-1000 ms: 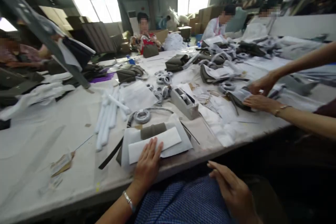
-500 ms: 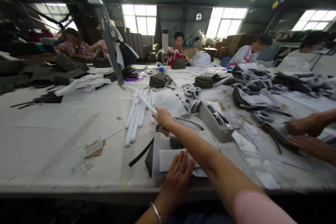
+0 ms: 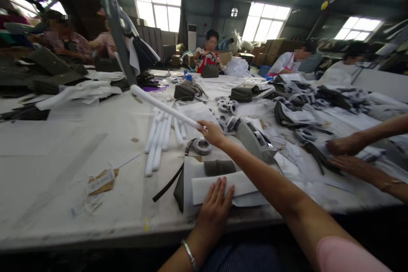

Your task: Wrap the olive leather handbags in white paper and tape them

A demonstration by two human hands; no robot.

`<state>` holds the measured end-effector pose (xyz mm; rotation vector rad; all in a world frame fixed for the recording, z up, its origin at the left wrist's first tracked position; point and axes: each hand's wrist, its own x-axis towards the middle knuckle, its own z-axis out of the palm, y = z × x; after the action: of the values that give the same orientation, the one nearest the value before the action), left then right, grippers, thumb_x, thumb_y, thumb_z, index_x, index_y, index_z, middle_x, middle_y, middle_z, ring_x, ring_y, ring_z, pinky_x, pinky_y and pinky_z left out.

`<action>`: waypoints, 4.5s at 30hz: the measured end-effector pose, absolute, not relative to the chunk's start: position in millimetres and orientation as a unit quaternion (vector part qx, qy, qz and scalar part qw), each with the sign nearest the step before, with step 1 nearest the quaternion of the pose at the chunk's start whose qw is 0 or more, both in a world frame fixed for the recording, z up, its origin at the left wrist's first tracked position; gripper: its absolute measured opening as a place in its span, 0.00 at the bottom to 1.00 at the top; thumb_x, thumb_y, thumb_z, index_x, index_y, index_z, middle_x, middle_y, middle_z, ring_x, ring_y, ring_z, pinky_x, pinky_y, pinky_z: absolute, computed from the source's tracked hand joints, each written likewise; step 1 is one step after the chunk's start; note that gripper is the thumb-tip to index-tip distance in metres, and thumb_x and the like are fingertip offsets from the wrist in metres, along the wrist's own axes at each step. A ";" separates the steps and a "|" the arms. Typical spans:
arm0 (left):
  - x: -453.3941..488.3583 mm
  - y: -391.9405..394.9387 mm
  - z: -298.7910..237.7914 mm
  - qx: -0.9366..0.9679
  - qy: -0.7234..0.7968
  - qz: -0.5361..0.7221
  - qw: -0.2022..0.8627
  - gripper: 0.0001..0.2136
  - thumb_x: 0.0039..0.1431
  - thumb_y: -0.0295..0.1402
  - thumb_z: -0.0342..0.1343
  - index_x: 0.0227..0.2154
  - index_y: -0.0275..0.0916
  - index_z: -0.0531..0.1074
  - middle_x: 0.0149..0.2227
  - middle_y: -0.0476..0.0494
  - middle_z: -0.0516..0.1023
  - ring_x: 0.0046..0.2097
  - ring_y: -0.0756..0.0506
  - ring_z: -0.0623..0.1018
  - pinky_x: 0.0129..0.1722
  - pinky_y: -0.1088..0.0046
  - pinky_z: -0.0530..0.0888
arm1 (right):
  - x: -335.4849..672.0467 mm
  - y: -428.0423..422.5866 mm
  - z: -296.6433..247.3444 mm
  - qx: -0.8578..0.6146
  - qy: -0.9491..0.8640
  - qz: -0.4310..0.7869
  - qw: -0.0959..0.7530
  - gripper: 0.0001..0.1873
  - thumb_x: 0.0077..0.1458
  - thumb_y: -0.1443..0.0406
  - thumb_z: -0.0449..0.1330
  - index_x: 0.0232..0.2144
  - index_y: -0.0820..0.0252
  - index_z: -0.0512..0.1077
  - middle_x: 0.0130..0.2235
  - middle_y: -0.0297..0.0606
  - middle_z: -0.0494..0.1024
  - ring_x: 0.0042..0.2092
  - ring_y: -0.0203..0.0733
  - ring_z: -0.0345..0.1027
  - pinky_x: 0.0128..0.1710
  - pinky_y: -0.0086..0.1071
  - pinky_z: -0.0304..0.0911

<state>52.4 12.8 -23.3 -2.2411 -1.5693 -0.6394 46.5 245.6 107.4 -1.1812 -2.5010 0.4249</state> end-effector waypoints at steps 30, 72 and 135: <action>16.7 37.8 68.8 -0.884 -0.466 -0.041 0.005 0.22 0.66 0.29 0.47 0.63 0.37 0.60 0.63 0.30 0.67 0.60 0.40 0.73 0.53 0.66 0.73 | 307.9 51.5 18.3 -0.477 -0.771 0.126 0.402 0.09 0.62 0.64 0.56 0.43 0.57 0.75 0.42 0.41 0.80 0.44 0.46 0.75 0.48 0.39 0.71; 33.1 11.9 -5.2 -0.833 -0.482 -0.188 0.198 0.31 0.62 0.19 0.38 0.69 0.36 0.48 0.69 0.32 0.54 0.67 0.36 0.60 0.61 0.53 0.68 | 293.8 23.6 6.0 -0.516 -0.707 0.153 0.459 0.22 0.65 0.63 0.53 0.61 0.54 0.66 0.61 0.45 0.69 0.62 0.50 0.63 0.60 0.46 0.64; 19.1 9.3 -3.1 -0.770 -0.528 -0.287 0.216 0.29 0.66 0.24 0.40 0.69 0.39 0.47 0.66 0.38 0.62 0.63 0.38 0.69 0.61 0.59 0.67 | 424.0 164.8 31.0 -0.583 -0.767 0.084 0.255 0.09 0.58 0.66 0.60 0.34 0.54 0.82 0.46 0.41 0.82 0.51 0.49 0.72 0.58 0.44 0.58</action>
<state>19.1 9.3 -3.1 -2.1326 -1.4636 -0.7945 424.0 164.8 31.0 -1.5837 -2.0820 0.2270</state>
